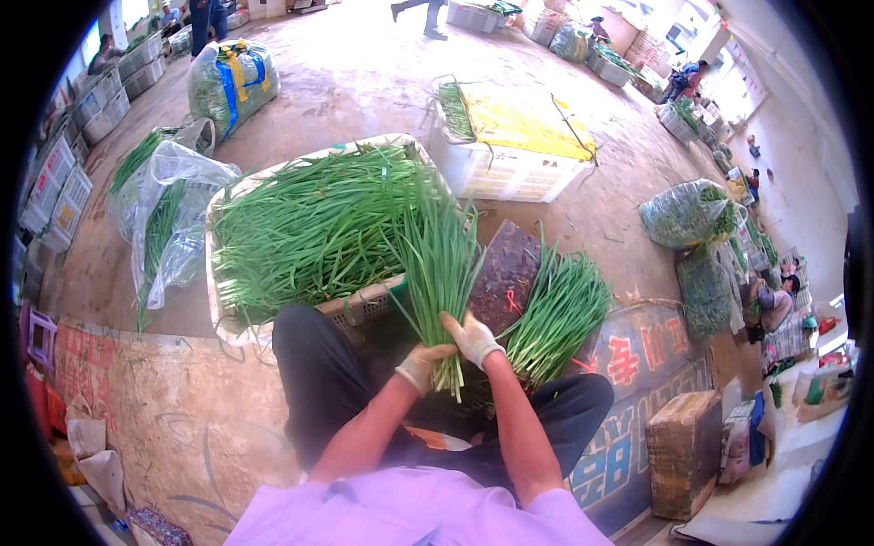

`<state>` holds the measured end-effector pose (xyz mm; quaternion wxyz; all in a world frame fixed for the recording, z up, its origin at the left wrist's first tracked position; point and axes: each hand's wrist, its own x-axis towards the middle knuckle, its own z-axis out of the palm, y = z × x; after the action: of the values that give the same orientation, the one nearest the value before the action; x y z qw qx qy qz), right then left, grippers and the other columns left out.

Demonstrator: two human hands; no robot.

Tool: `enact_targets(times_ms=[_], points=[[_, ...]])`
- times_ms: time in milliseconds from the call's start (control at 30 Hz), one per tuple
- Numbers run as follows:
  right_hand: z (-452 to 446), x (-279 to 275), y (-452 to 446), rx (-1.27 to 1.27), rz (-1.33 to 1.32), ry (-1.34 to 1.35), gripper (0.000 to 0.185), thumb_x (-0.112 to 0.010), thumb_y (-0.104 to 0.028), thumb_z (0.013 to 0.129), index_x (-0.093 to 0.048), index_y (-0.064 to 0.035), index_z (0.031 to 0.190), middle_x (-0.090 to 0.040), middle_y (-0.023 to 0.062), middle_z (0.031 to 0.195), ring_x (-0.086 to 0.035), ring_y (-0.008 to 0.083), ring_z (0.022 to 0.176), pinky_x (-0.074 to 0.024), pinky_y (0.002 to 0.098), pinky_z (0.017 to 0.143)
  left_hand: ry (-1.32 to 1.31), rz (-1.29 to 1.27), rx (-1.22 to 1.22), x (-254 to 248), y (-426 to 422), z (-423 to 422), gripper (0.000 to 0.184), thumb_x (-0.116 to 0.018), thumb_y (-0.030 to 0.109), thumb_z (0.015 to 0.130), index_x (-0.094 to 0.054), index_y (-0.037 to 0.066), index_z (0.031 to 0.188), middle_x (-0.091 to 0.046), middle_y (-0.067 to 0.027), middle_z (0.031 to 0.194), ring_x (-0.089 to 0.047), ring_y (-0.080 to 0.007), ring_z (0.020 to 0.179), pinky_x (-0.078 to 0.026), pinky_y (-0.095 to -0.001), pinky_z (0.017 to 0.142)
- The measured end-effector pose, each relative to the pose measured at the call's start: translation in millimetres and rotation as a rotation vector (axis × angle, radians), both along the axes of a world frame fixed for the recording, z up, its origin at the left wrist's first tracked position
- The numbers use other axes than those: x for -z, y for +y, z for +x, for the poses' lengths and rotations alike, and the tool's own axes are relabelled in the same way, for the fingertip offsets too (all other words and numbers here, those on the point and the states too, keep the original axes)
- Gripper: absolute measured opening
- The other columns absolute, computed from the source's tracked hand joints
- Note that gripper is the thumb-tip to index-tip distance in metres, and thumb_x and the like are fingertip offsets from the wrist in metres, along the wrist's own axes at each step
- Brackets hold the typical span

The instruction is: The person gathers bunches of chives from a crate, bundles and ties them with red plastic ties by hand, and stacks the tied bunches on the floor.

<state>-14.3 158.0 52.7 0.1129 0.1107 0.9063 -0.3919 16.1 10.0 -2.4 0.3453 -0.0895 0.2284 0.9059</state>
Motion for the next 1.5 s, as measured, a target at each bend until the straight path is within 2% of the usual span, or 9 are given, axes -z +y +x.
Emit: enact_targets(times_ms=[67,167,400,633,867,1067,1167,1300,1500], points=[[2,-24,-8,0.246,0.187,0.243,0.076,-0.069,-0.056,0.083,-0.054,0.0006,0.132,-0.066,0.0255,0.113,-0.064,0.0393,0.109,-0.0497,0.0433,0.092,-0.005,-0.060,0.039,4,0,-2,0.054,-0.075,0.000,0.075,-0.058,0.005,0.126,-0.068,-0.0112,0.106,-0.070,-0.0278,0.089,-0.059,-0.0411,0.080],[-3,-34,-14,0.184,0.131,0.593,0.035,-0.077,-0.031,0.081,-0.068,-0.0064,0.105,-0.070,0.0155,0.092,-0.068,0.0316,0.083,-0.0538,0.0413,0.077,0.019,-0.141,0.049,5,0,-2,0.059,-0.076,-0.004,0.073,-0.056,0.005,0.129,-0.068,-0.0112,0.109,-0.070,-0.0274,0.093,-0.059,-0.0407,0.082],[-12,-29,-37,-0.029,0.367,0.372,0.022,-0.074,-0.025,0.081,-0.069,-0.0082,0.096,-0.070,0.0155,0.092,-0.068,0.0353,0.085,-0.0542,0.0429,0.076,0.120,-0.241,-0.072,-7,4,-5,0.066,-0.076,-0.010,0.070,-0.055,0.004,0.131,-0.067,-0.0082,0.115,-0.068,-0.0246,0.101,-0.055,-0.0397,0.088],[-11,-12,-8,0.147,-0.392,0.320,0.023,-0.072,-0.011,0.084,-0.067,0.0046,0.101,-0.068,0.0059,0.080,-0.062,0.0115,0.066,-0.0505,0.0263,0.061,0.109,-0.179,-0.093,-4,6,-2,0.057,-0.075,-0.008,0.075,-0.059,0.005,0.128,-0.066,-0.0059,0.119,-0.065,-0.0210,0.106,-0.053,-0.0371,0.093],[2,-35,-3,0.295,-0.988,0.192,0.011,-0.065,-0.008,0.093,-0.064,-0.0032,0.103,-0.069,0.0061,0.089,-0.064,0.0117,0.069,-0.0520,0.0250,0.060,0.027,0.106,0.022,9,-3,-4,0.060,-0.064,0.051,0.091,-0.057,0.007,0.131,-0.068,-0.0119,0.111,-0.068,-0.0261,0.095,-0.058,-0.0427,0.082],[13,-49,-9,0.242,-1.027,0.186,0.018,-0.058,-0.012,0.096,-0.059,0.0012,0.107,-0.071,0.0107,0.097,-0.065,0.0126,0.072,-0.0500,0.0246,0.058,0.020,0.063,-0.060,-12,1,-3,0.066,-0.057,0.063,0.091,-0.060,0.006,0.126,-0.069,-0.0144,0.105,-0.069,-0.0287,0.091,-0.059,-0.0428,0.078],[13,-53,-2,0.103,-0.857,0.107,0.014,-0.055,-0.007,0.096,-0.057,-0.0012,0.109,-0.071,0.0153,0.102,-0.060,0.0099,0.068,-0.0486,0.0238,0.059,0.009,0.178,-0.003,-8,1,-6,0.053,-0.052,0.048,0.099,-0.054,0.007,0.133,-0.068,-0.0126,0.107,-0.067,-0.0262,0.095,-0.057,-0.0415,0.086],[12,-35,-2,0.067,-0.716,0.304,0.016,-0.062,-0.013,0.093,-0.068,-0.0004,0.102,-0.070,0.0046,0.093,-0.057,0.0084,0.071,-0.0457,0.0242,0.062,-0.039,0.046,0.047,3,2,-11,0.043,-0.061,0.037,0.096,-0.063,0.002,0.120,-0.071,-0.0148,0.101,-0.070,-0.0291,0.087,-0.059,-0.0425,0.076],[18,-43,0,0.191,-0.792,0.378,0.011,-0.065,-0.008,0.090,-0.065,-0.0018,0.099,-0.070,0.0045,0.089,-0.058,0.0075,0.067,-0.0459,0.0240,0.059,-0.057,0.008,-0.012,14,0,-14,0.030,-0.061,0.023,0.096,-0.065,0.001,0.117,-0.071,-0.0131,0.098,-0.071,-0.0262,0.082,-0.060,-0.0395,0.072]])
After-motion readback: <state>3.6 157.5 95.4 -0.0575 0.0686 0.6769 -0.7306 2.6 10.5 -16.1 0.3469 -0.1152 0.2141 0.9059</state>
